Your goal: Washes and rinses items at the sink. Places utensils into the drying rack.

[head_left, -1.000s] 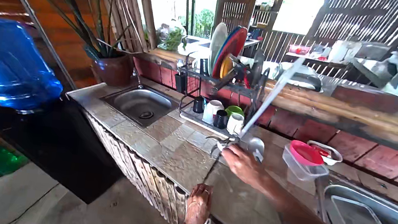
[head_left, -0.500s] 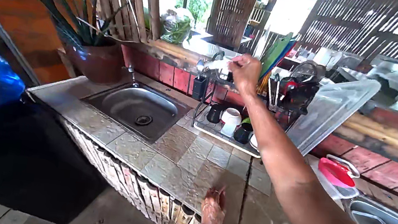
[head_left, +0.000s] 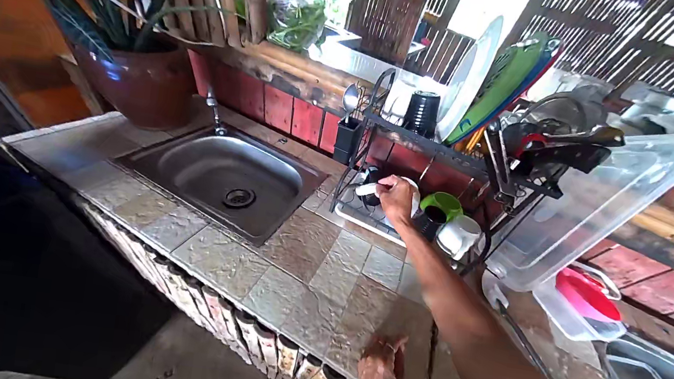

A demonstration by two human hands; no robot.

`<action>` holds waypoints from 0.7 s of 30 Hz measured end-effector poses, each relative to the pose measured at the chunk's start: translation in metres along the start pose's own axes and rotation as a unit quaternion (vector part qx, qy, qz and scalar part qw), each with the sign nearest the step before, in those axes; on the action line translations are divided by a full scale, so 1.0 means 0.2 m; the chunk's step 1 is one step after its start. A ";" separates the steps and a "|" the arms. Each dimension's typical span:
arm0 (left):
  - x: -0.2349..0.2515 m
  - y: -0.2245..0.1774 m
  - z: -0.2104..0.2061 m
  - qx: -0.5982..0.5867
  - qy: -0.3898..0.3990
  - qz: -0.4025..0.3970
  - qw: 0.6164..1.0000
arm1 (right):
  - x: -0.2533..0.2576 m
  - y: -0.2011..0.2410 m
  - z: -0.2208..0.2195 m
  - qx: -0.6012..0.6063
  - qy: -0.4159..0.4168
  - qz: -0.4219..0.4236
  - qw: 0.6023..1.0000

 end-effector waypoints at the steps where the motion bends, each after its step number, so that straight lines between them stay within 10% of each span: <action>1: 0.00 0.00 0.01 -0.003 0.007 0.011 1.000 | 0.03 -0.04 -0.06 0.020 0.011 -0.026 0.999; 13: 0.00 -0.01 0.00 0.007 -0.028 -0.013 0.999 | 0.19 -0.23 -0.26 -0.038 0.054 -0.046 0.997; 21: -0.01 -0.15 -0.03 0.086 -0.011 -0.020 0.996 | -0.79 0.14 0.20 0.053 0.041 0.130 0.989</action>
Point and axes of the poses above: each hand's wrist, its own x-axis towards the middle knuckle, its own z-axis out of the back of the hand, y = z × x, the point moved 7 cm from there along x, towards the middle knuckle, and after that the axes turned 9 degrees about -x, right-handed, at the moved point
